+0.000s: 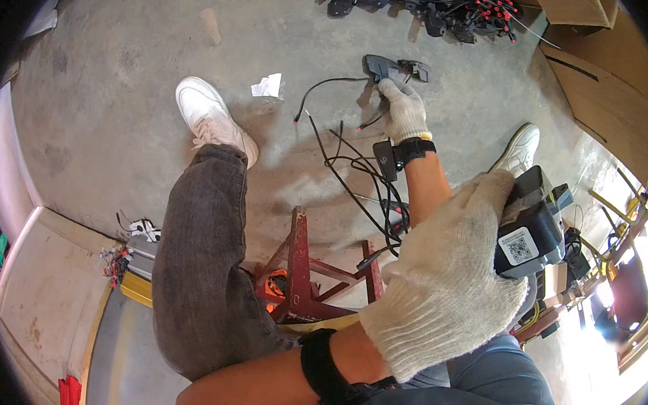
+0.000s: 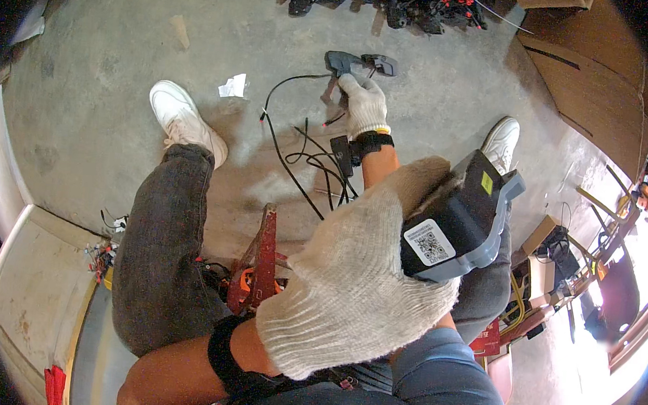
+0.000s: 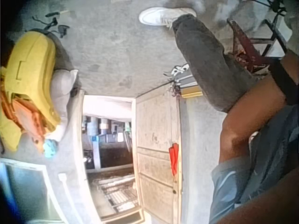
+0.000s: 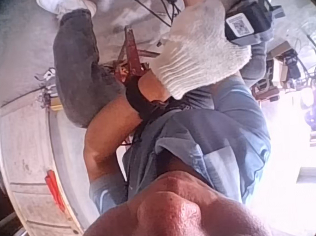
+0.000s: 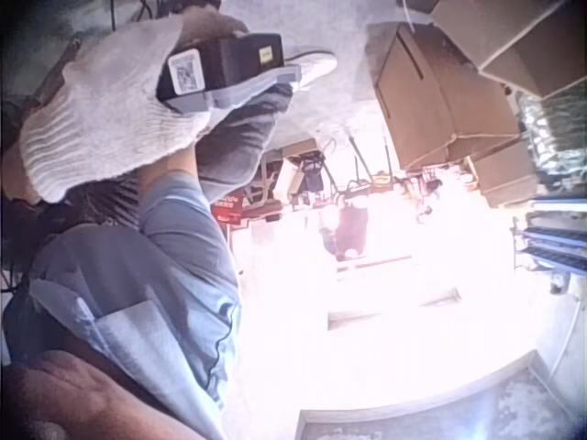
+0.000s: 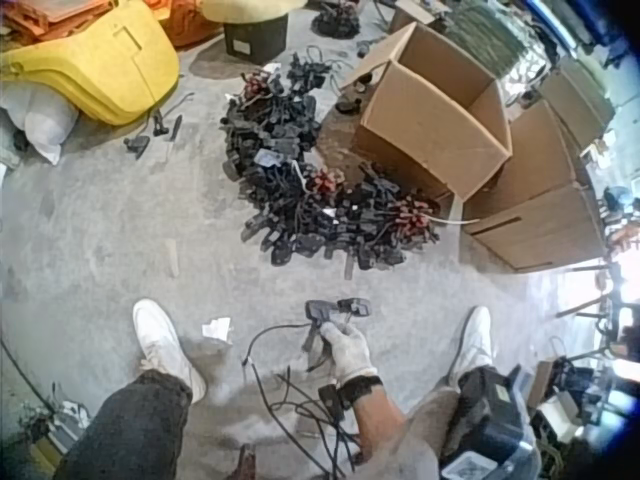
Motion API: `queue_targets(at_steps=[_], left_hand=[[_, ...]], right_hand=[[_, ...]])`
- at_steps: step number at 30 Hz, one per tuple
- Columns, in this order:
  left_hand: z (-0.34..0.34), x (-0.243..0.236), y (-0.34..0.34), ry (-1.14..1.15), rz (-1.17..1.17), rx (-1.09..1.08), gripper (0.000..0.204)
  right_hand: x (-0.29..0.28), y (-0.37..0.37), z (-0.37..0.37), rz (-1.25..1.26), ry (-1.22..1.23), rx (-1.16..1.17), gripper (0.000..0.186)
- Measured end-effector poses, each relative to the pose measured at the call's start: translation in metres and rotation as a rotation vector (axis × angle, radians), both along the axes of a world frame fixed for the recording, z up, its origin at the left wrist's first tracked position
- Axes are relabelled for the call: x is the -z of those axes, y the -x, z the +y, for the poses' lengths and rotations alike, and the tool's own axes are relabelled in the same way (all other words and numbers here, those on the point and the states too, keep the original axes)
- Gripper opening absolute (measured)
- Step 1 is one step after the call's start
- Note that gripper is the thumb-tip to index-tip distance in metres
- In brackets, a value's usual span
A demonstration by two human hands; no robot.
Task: The person is inspecting a grey electronic box and associated wire harnesses in a workshop or storage area.
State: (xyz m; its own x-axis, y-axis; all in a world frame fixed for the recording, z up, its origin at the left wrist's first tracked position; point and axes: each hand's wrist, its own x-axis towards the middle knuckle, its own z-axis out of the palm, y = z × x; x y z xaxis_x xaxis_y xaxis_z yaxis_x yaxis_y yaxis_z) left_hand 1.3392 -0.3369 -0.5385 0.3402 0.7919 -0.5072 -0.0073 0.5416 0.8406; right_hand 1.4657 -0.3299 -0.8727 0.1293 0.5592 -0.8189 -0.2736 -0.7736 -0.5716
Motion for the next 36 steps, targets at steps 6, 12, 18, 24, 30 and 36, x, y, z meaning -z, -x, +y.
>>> queue_targets(at_steps=[6,12,18,24,30,36], left_hand=[[-0.004,-0.002,0.001,-0.011,0.040,-0.041,0.077],[-0.009,0.004,0.000,0.020,0.063,-0.016,0.070],[-0.012,0.006,-0.005,-0.092,0.004,-0.054,0.069],[-0.003,-0.001,-0.001,0.017,0.096,-0.013,0.063],[-0.008,0.005,-0.005,-0.063,0.045,-0.068,0.063],[-0.008,0.002,-0.001,-0.078,0.072,-0.071,0.065]], right_hand=[[-0.011,0.018,0.035,0.212,-0.137,0.073,0.024],[-0.010,0.016,0.031,-0.036,-0.066,-0.040,0.026],[0.022,-0.055,-0.002,-0.770,-0.184,-0.168,0.042],[-0.004,-0.056,0.040,-1.111,-0.150,-0.795,0.050],[-0.001,-0.057,0.048,-1.055,0.001,-0.876,0.058],[-0.006,-0.055,0.025,-0.762,-0.057,-0.603,0.062]])
